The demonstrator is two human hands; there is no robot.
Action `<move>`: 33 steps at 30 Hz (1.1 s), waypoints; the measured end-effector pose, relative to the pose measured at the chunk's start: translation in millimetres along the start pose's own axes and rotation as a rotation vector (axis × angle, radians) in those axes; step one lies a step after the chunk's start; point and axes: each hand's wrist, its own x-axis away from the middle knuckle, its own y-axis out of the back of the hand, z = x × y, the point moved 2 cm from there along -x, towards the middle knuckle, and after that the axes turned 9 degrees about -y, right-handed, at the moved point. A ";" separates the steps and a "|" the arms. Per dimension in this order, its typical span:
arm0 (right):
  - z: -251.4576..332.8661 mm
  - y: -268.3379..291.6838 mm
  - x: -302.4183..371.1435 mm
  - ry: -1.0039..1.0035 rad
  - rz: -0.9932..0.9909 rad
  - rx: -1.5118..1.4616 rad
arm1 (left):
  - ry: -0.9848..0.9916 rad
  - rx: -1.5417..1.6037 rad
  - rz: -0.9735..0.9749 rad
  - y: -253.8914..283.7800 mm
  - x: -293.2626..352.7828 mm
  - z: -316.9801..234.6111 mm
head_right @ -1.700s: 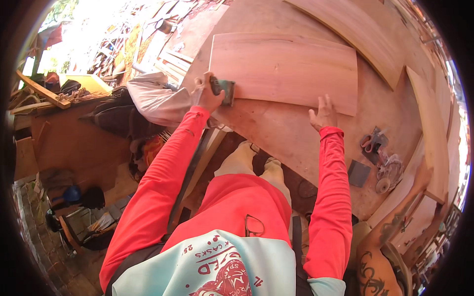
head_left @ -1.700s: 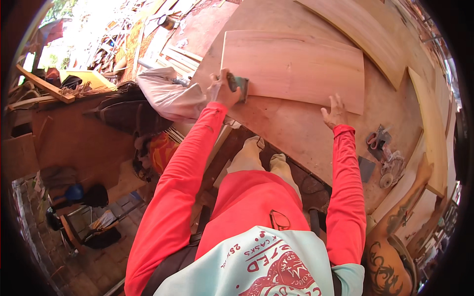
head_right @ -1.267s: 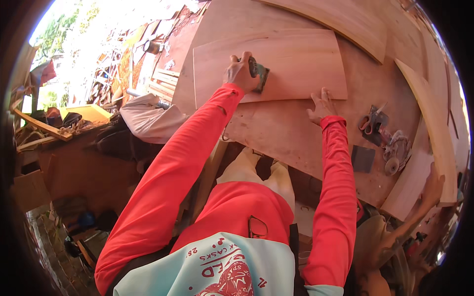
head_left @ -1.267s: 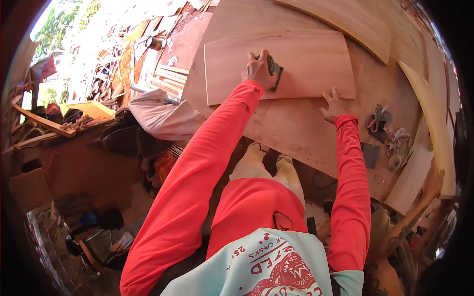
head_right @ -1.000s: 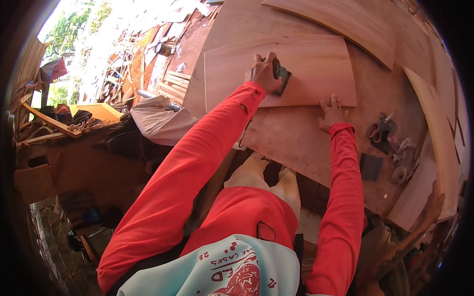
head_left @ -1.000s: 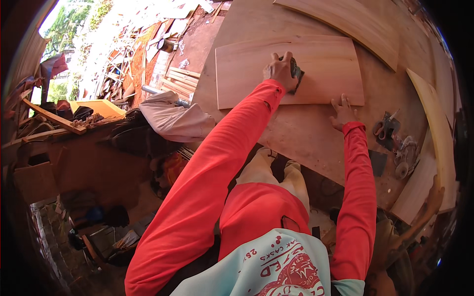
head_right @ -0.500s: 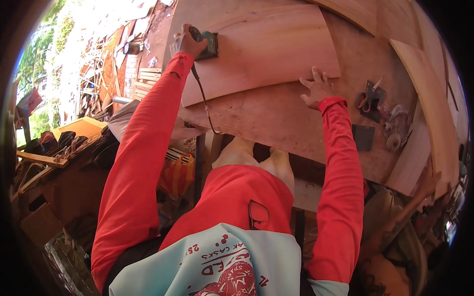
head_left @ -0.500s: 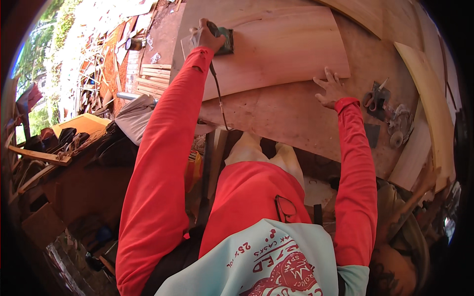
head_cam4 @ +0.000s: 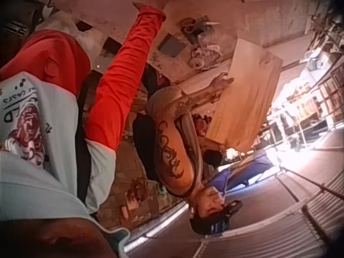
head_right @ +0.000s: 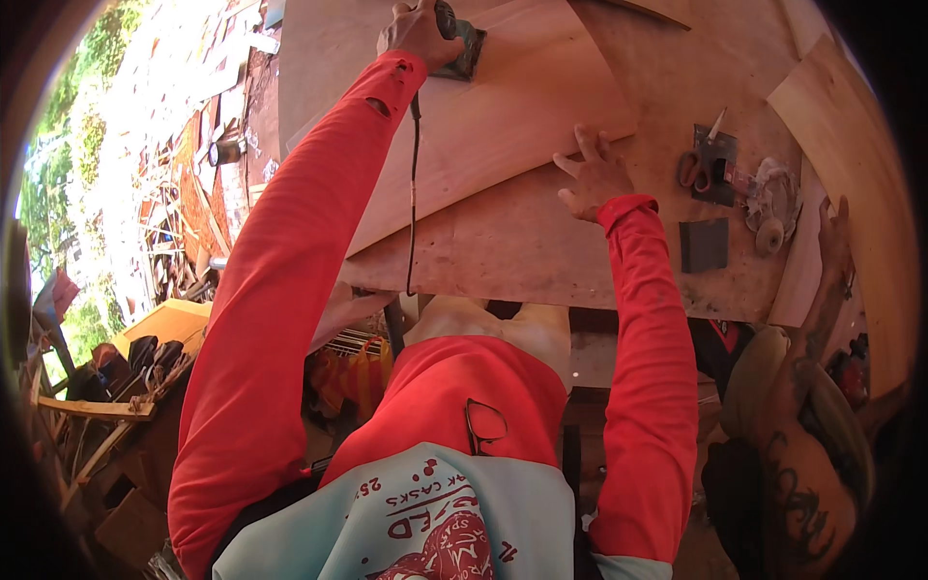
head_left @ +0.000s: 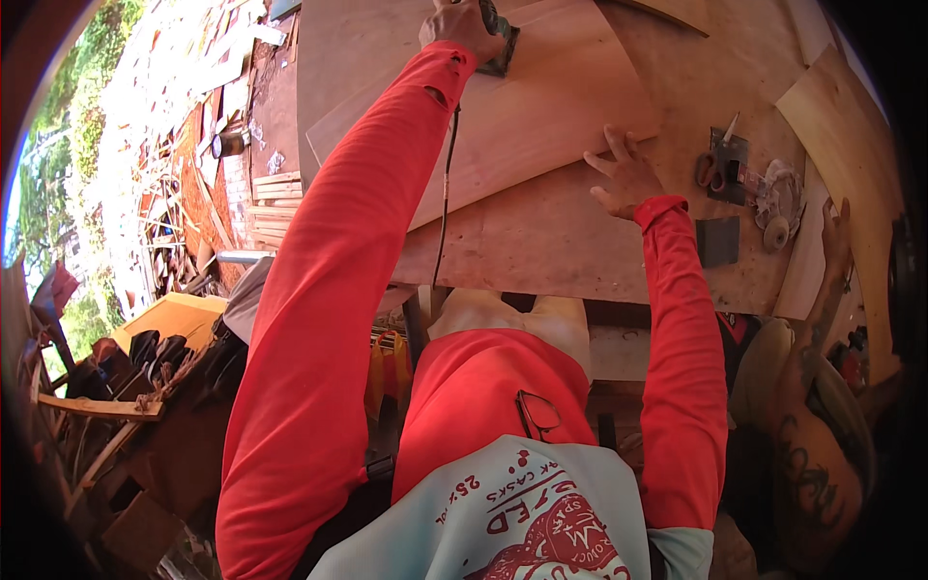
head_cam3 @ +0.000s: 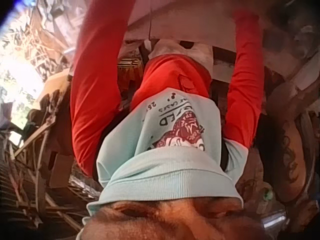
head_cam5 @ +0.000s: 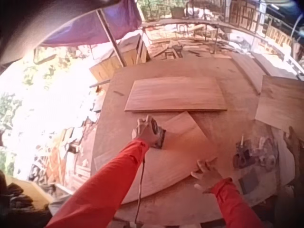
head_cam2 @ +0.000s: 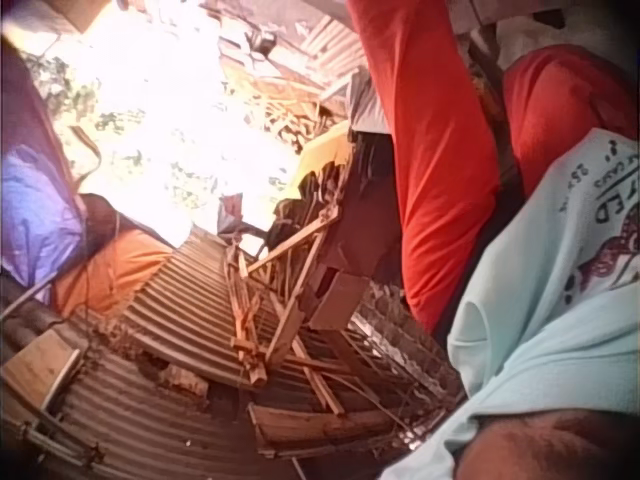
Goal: Sanding a piece of wood board using an orbital power sander.
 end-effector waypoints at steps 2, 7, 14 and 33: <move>0.3 -0.6 0.5 0.041 -0.031 -0.022 | -0.146 0.073 -0.103 -7.6 -14.5 -9.5; -15.4 -11.1 2.0 0.106 -0.189 -0.160 | 0.058 -0.019 0.110 -15.2 -34.5 -78.0; -50.2 -27.1 -13.9 -0.187 -0.658 -0.262 | -0.020 -0.143 0.164 -68.6 -35.9 -77.3; 91.3 -440.0 335.3 -1.045 -0.352 -0.948 | -0.223 -0.314 0.286 -56.0 64.6 -48.6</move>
